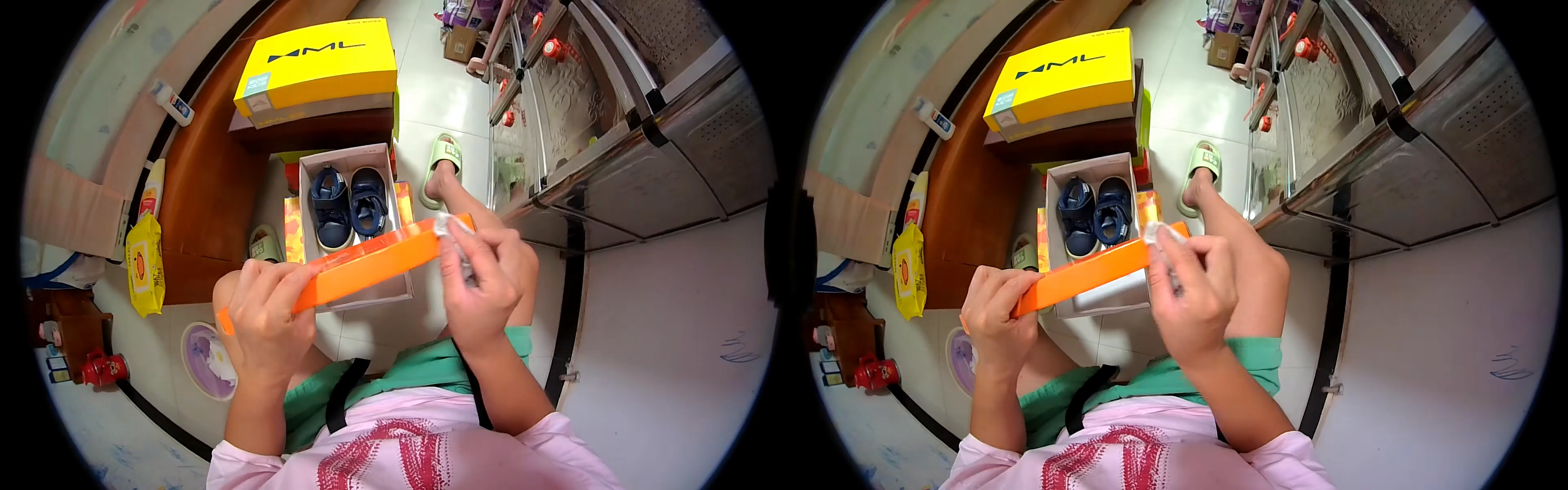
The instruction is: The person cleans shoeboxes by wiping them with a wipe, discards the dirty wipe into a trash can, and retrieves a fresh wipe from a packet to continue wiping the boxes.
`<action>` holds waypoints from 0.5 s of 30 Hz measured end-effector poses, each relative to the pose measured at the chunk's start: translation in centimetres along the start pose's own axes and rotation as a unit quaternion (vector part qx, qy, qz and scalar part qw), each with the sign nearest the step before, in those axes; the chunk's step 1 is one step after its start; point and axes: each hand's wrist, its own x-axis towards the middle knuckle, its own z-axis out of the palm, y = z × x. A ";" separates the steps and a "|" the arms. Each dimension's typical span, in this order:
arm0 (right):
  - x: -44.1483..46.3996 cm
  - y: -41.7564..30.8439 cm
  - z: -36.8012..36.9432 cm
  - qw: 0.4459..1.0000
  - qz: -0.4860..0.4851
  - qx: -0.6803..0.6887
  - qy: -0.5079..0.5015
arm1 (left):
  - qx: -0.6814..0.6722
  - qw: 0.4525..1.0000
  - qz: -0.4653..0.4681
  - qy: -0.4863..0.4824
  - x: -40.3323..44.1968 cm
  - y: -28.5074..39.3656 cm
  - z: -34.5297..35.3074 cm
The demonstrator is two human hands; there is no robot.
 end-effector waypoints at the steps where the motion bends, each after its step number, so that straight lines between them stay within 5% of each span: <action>1: 0.0 0.1 0.0 1.000 0.000 0.000 0.000 | 0.000 1.000 0.000 0.000 0.0 0.0 0.0; 10: -1.1 -1.7 0.9 0.994 -0.074 0.047 -0.068 | 0.004 1.000 -0.010 0.001 0.0 0.3 0.2; 15: 1.0 0.1 -0.3 0.999 -0.030 -0.014 0.001 | 0.012 1.000 -0.005 0.002 -0.1 -0.1 -0.1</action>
